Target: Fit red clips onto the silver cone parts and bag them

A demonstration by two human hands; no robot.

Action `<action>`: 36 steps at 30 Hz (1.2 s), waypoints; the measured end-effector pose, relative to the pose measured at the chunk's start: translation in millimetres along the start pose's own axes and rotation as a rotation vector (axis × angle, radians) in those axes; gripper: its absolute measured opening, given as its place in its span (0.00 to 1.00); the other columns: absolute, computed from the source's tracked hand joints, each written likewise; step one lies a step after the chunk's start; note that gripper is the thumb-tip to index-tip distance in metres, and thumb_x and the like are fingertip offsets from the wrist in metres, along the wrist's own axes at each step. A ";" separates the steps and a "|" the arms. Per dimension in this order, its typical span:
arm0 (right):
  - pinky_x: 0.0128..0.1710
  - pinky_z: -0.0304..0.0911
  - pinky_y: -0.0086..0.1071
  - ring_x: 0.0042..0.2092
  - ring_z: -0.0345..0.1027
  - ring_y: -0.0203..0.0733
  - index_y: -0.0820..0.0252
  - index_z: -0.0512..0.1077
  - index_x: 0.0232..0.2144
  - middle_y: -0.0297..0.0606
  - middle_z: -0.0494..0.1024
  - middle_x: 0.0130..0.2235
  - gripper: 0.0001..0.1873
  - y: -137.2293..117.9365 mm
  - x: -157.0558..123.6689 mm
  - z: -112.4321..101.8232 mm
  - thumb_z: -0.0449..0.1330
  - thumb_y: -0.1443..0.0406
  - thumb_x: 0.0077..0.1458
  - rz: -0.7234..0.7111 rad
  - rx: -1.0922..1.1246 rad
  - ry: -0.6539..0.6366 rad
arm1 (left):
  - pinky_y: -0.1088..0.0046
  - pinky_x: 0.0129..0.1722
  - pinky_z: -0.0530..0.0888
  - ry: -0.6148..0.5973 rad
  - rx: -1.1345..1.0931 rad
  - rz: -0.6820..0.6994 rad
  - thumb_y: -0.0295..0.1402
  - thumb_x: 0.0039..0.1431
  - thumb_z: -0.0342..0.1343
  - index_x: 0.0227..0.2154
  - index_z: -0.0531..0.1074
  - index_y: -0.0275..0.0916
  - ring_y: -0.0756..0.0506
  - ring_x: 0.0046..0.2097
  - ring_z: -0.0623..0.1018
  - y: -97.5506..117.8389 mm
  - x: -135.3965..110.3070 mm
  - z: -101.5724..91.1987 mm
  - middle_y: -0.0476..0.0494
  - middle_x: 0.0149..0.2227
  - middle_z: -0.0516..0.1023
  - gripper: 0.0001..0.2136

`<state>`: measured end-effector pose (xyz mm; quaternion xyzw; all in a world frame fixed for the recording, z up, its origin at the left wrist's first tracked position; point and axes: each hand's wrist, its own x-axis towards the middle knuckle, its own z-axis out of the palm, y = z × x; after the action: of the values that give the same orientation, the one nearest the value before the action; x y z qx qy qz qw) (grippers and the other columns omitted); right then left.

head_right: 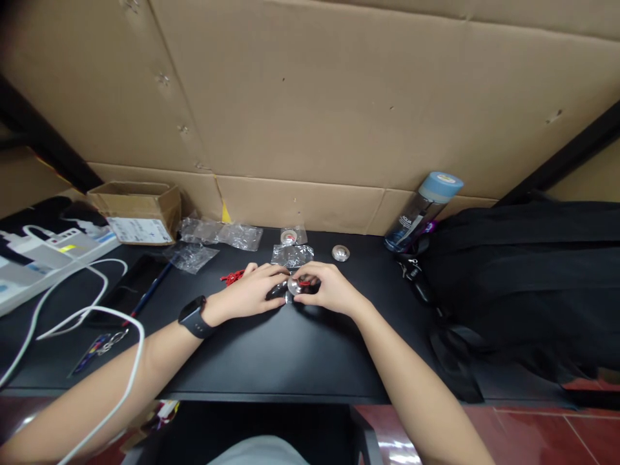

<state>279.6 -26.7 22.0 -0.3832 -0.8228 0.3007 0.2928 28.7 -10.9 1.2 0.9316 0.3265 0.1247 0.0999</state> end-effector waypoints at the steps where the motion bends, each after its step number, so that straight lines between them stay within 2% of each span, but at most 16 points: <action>1: 0.46 0.74 0.39 0.43 0.77 0.45 0.55 0.80 0.46 0.41 0.82 0.45 0.19 2.3 0.3 1.3 0.73 0.64 0.51 0.003 -0.037 -0.009 | 0.61 0.49 0.65 0.003 -0.009 0.002 0.40 0.65 0.59 0.57 0.72 0.45 0.37 0.56 0.74 -0.9 -0.2 -0.8 0.39 0.58 0.74 0.18; 5: 0.48 0.71 0.39 0.44 0.77 0.46 0.55 0.81 0.44 0.40 0.83 0.45 0.16 8.7 1.0 3.1 0.72 0.67 0.51 0.011 -0.141 -0.026 | 0.62 0.49 0.64 0.004 -0.038 0.007 0.42 0.63 0.61 0.58 0.72 0.47 0.37 0.57 0.74 -1.8 -2.0 -4.3 0.40 0.58 0.74 0.21; 8: 0.50 0.71 0.38 0.46 0.78 0.46 0.55 0.81 0.44 0.40 0.83 0.46 0.16 7.9 0.7 1.4 0.71 0.68 0.51 0.022 -0.158 -0.057 | 0.63 0.48 0.64 -0.015 -0.046 0.022 0.44 0.61 0.63 0.58 0.72 0.48 0.38 0.54 0.75 -1.2 -2.7 -5.5 0.42 0.55 0.74 0.23; 10: 0.51 0.70 0.38 0.47 0.78 0.46 0.55 0.82 0.44 0.40 0.83 0.47 0.16 6.6 0.2 0.3 0.72 0.70 0.50 0.028 -0.166 -0.083 | 0.64 0.47 0.64 -0.016 -0.036 0.021 0.44 0.64 0.60 0.57 0.73 0.48 0.40 0.51 0.76 -1.0 -2.1 -4.2 0.42 0.52 0.75 0.20; 13: 0.52 0.70 0.39 0.47 0.77 0.47 0.55 0.82 0.44 0.40 0.82 0.47 0.18 6.3 -0.5 -0.2 0.72 0.71 0.50 0.034 -0.191 -0.111 | 0.65 0.45 0.64 0.014 0.007 -0.004 0.38 0.72 0.52 0.55 0.74 0.47 0.42 0.49 0.76 -1.0 -0.2 0.1 0.42 0.48 0.74 0.14; 15: 0.52 0.71 0.39 0.47 0.78 0.48 0.54 0.82 0.45 0.40 0.82 0.47 0.18 7.0 -0.8 0.1 0.72 0.70 0.50 0.038 -0.203 -0.118 | 0.65 0.44 0.64 0.036 0.037 -0.010 0.35 0.72 0.51 0.54 0.74 0.47 0.42 0.49 0.74 -0.9 1.2 2.9 0.42 0.48 0.73 0.12; 21: 0.55 0.70 0.42 0.50 0.77 0.49 0.52 0.82 0.48 0.42 0.81 0.49 0.19 12.1 -1.3 0.2 0.73 0.65 0.52 0.036 -0.197 -0.143 | 0.63 0.47 0.67 0.063 0.040 0.003 0.34 0.69 0.54 0.49 0.76 0.44 0.39 0.52 0.70 -0.3 3.6 6.5 0.40 0.52 0.72 0.09; 26: 0.54 0.70 0.43 0.49 0.77 0.48 0.50 0.83 0.46 0.41 0.79 0.49 0.18 14.5 -1.1 -1.6 0.74 0.64 0.51 0.017 -0.162 -0.122 | 0.55 0.54 0.66 0.103 0.036 0.030 0.33 0.68 0.55 0.51 0.76 0.46 0.34 0.62 0.64 -2.0 4.7 9.1 0.39 0.61 0.70 0.12; 29: 0.53 0.71 0.41 0.47 0.77 0.47 0.51 0.83 0.44 0.40 0.79 0.47 0.17 10.7 -0.1 -2.8 0.75 0.64 0.50 0.029 -0.150 -0.127 | 0.53 0.56 0.65 0.114 0.027 0.042 0.34 0.67 0.56 0.49 0.78 0.45 0.33 0.64 0.63 -2.0 4.7 7.8 0.40 0.61 0.70 0.10; 34: 0.52 0.70 0.39 0.48 0.77 0.47 0.52 0.83 0.45 0.40 0.81 0.47 0.19 6.1 0.7 -3.0 0.76 0.66 0.49 0.021 -0.112 -0.146 | 0.55 0.55 0.66 0.099 0.000 0.053 0.33 0.67 0.57 0.41 0.79 0.44 0.35 0.63 0.63 -1.4 4.5 5.6 0.42 0.60 0.72 0.06; 36: 0.52 0.70 0.40 0.48 0.77 0.47 0.52 0.82 0.45 0.40 0.81 0.47 0.18 6.6 0.7 -2.9 0.75 0.65 0.49 0.006 -0.095 -0.142 | 0.56 0.55 0.66 0.091 -0.013 0.046 0.33 0.67 0.58 0.42 0.79 0.45 0.35 0.64 0.63 -2.8 4.8 6.3 0.43 0.61 0.72 0.06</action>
<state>284.3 -21.8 19.3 -0.3771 -0.8535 0.2886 0.2144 32.6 -6.3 -4.7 0.9314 0.3086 0.1715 0.0881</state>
